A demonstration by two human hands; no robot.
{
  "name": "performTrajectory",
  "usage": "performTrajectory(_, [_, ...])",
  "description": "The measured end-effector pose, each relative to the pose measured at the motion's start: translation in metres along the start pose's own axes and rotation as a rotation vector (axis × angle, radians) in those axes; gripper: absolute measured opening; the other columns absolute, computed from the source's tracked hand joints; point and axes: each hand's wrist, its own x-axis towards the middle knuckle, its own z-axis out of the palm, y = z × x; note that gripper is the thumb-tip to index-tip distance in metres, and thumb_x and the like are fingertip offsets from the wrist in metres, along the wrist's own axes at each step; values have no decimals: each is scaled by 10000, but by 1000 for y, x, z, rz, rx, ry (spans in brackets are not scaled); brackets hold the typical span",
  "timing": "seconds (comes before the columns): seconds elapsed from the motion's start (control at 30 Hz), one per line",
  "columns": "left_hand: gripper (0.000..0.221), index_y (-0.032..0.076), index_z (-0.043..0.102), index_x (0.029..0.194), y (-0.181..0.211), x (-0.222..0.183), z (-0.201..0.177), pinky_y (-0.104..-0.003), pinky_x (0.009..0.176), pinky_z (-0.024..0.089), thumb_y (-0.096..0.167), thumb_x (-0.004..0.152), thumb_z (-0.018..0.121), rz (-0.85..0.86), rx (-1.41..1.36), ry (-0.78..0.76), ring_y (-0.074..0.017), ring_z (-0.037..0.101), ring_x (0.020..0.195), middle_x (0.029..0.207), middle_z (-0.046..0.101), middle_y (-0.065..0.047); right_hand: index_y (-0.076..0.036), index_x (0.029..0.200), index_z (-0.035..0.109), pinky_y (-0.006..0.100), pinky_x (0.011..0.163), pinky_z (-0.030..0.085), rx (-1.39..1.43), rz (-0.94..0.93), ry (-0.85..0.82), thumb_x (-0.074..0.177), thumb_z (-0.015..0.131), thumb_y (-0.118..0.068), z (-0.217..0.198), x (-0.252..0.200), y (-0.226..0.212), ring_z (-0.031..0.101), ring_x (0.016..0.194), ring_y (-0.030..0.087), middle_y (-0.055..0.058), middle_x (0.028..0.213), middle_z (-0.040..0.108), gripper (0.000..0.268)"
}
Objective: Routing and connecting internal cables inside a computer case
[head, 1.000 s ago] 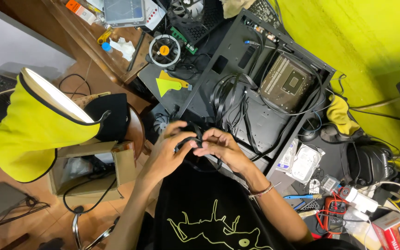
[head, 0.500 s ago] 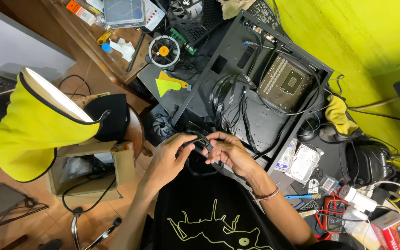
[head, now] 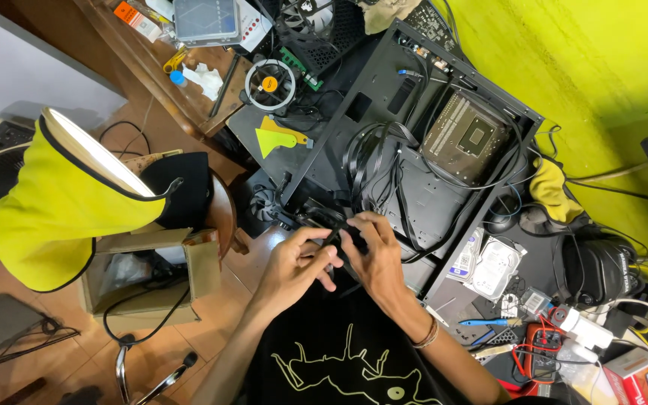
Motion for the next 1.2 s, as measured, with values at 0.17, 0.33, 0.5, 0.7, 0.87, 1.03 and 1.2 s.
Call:
performTrajectory(0.17, [435,-33,471,1137,-5,4,-32,-390,656,525,207,785,561,-108,535,-36,-325,657,712,991,582,-279,-84,833,652,331,632,506,-50,116,-136,737,642,-126,12,-3,20,612,726,294,101,779,600,106])
performTrajectory(0.33, [326,67,575,1007,-19,15,-59,-360,681,525,289,769,567,-139,922,136,-289,648,754,963,596,-153,-118,799,683,308,604,502,116,414,-313,677,656,-96,25,13,20,645,690,262,70,704,667,127])
performTrajectory(0.5, [206,207,606,957,-26,20,-53,-271,574,540,271,766,564,-82,953,205,-221,648,737,895,611,-21,-98,799,644,342,667,481,277,420,-447,652,579,14,42,30,27,645,725,254,72,670,659,196])
performTrajectory(0.7, [245,142,530,1010,-29,27,-54,-349,548,547,163,768,560,21,902,306,-311,631,696,871,552,-123,-112,749,630,300,618,463,254,374,-510,661,637,-26,51,24,45,615,592,198,48,606,638,123])
performTrajectory(0.87, [459,248,390,1249,-23,30,-54,-435,687,517,192,806,496,-51,944,278,-371,580,862,1093,423,-150,-84,746,623,313,604,451,303,399,-578,674,644,-37,38,20,44,569,569,195,70,590,617,89])
performTrajectory(1.03, [437,192,433,1232,-37,35,-59,-410,719,485,180,804,520,214,935,236,-349,510,1002,1085,461,-135,-62,687,611,337,590,446,243,354,-708,671,620,-1,9,26,27,561,558,231,96,573,605,63])
performTrajectory(1.2, [312,165,547,1079,-35,39,-53,-357,709,518,97,775,550,224,856,247,-355,496,1015,1177,476,-120,-66,688,590,333,584,444,240,310,-673,701,584,-6,15,21,29,570,567,248,112,574,581,61])
